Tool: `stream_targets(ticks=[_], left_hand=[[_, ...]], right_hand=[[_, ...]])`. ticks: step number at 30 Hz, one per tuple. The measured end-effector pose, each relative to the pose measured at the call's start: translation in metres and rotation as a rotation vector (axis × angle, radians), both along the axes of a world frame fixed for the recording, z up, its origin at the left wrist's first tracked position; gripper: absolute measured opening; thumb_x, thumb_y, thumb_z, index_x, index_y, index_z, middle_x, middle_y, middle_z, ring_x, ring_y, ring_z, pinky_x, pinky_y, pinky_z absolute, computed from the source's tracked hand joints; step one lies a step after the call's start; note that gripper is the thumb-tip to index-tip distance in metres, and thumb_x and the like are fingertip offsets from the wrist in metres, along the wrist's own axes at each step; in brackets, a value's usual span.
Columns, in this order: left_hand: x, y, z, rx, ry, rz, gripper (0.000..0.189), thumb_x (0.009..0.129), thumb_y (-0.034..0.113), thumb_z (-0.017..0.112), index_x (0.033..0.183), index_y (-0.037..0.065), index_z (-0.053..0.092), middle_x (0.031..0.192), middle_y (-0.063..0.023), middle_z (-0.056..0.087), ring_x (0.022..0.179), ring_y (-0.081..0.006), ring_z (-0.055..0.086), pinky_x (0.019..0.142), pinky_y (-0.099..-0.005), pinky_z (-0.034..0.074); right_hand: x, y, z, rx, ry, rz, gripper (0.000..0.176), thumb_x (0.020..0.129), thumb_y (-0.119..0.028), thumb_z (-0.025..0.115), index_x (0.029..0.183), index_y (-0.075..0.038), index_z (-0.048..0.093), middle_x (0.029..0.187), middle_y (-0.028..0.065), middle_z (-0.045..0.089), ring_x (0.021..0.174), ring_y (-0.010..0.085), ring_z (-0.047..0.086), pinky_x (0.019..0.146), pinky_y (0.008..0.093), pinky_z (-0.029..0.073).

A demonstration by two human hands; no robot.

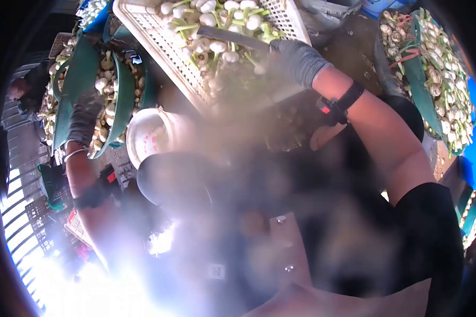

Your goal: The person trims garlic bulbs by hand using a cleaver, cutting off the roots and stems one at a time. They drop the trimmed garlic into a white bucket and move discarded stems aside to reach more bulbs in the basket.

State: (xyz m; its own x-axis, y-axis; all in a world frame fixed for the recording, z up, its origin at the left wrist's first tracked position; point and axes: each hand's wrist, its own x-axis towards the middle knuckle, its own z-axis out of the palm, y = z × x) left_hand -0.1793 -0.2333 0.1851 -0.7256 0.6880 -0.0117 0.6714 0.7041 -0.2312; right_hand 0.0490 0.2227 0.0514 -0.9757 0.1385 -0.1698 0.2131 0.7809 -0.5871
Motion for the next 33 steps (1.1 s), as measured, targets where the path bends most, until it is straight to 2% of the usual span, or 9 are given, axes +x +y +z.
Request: stream_targets(ticks=[1,3,5,7,9,11,17,27,33], left_hand=[[-0.033,-0.022,-0.02,-0.454,0.267,-0.401,0.035,0.084,0.022,0.061,0.117,0.009,0.058,0.122,-0.014,0.056,0.113,-0.027,0.053,0.097,-0.0346,0.04],[0.055,0.083,0.001,0.16,-0.398,0.242,0.016,0.09,0.012,0.049,0.097,0.009,0.063,0.098,-0.0134,0.062,0.092,-0.0207,0.06,0.086,-0.0295,0.047],[0.034,0.086,-0.052,-0.496,-0.001,-0.477,0.016,0.087,0.014,0.053,0.097,0.009,0.065,0.103,-0.0117,0.063,0.097,-0.0207,0.06,0.087,-0.0284,0.047],[0.076,0.11,-0.074,-0.046,-0.108,-0.346,0.02,0.084,0.018,0.057,0.1,0.01,0.066,0.111,-0.0109,0.062,0.104,-0.0221,0.059,0.091,-0.0294,0.046],[0.085,0.129,-0.135,-0.089,-0.101,-0.507,0.03,0.082,0.025,0.06,0.108,0.01,0.064,0.116,-0.0123,0.06,0.108,-0.0259,0.057,0.094,-0.0337,0.045],[0.122,0.177,-0.112,0.245,-0.436,0.056,0.041,0.081,0.03,0.061,0.116,0.008,0.059,0.116,-0.0152,0.06,0.11,-0.0305,0.056,0.094,-0.0389,0.045],[0.071,0.228,-0.135,0.306,-0.194,-0.077,0.039,0.078,0.028,0.064,0.108,0.005,0.054,0.109,-0.016,0.058,0.096,-0.0332,0.06,0.082,-0.0433,0.049],[-0.028,0.291,-0.131,-0.109,0.284,0.174,0.03,0.087,0.023,0.051,0.117,0.019,0.058,0.127,-0.0072,0.053,0.123,-0.0267,0.045,0.102,-0.0468,0.032],[-0.053,0.3,-0.113,-0.102,-0.194,0.55,0.035,0.093,0.037,0.048,0.123,0.021,0.056,0.129,-0.0124,0.053,0.116,-0.0275,0.052,0.099,-0.0423,0.038]], right_hand=[[0.002,-0.003,0.007,0.007,0.022,-0.008,0.055,0.084,-0.037,0.067,0.118,0.004,0.055,0.086,0.0151,0.064,0.076,0.0184,0.059,0.076,0.0319,0.05],[0.005,-0.005,0.02,0.057,0.021,0.075,0.056,0.083,-0.034,0.068,0.123,0.003,0.053,0.085,0.0127,0.065,0.074,0.016,0.056,0.074,0.0314,0.05],[0.009,-0.002,0.017,0.117,0.265,0.06,0.049,0.083,-0.034,0.068,0.113,0.003,0.058,0.081,0.0148,0.064,0.069,0.0176,0.055,0.071,0.0322,0.049],[0.015,-0.005,0.044,-0.014,0.067,-0.037,0.041,0.083,-0.033,0.068,0.101,0.002,0.06,0.076,0.0172,0.061,0.065,0.0204,0.053,0.069,0.0339,0.049],[0.018,-0.002,0.036,-0.056,0.123,-0.113,0.037,0.083,-0.033,0.068,0.095,0.002,0.06,0.073,0.0179,0.058,0.063,0.0233,0.052,0.068,0.0351,0.048],[0.017,0.004,0.027,-0.025,0.146,-0.067,0.036,0.083,-0.033,0.067,0.095,0.0,0.06,0.069,0.0157,0.057,0.061,0.0236,0.051,0.066,0.0355,0.048],[0.013,0.001,0.039,-0.074,0.207,0.026,0.039,0.081,-0.039,0.067,0.09,-0.002,0.061,0.07,0.017,0.059,0.064,0.0318,0.057,0.066,0.0378,0.049],[-0.002,0.006,0.012,-0.216,0.346,-0.037,0.037,0.079,-0.037,0.069,0.072,-0.007,0.048,0.065,0.0147,0.057,0.064,0.034,0.059,0.063,0.0404,0.048],[-0.004,0.006,0.006,-0.204,0.327,-0.06,0.034,0.08,-0.036,0.067,0.073,-0.008,0.049,0.068,0.0147,0.059,0.066,0.0353,0.06,0.065,0.0424,0.047]])
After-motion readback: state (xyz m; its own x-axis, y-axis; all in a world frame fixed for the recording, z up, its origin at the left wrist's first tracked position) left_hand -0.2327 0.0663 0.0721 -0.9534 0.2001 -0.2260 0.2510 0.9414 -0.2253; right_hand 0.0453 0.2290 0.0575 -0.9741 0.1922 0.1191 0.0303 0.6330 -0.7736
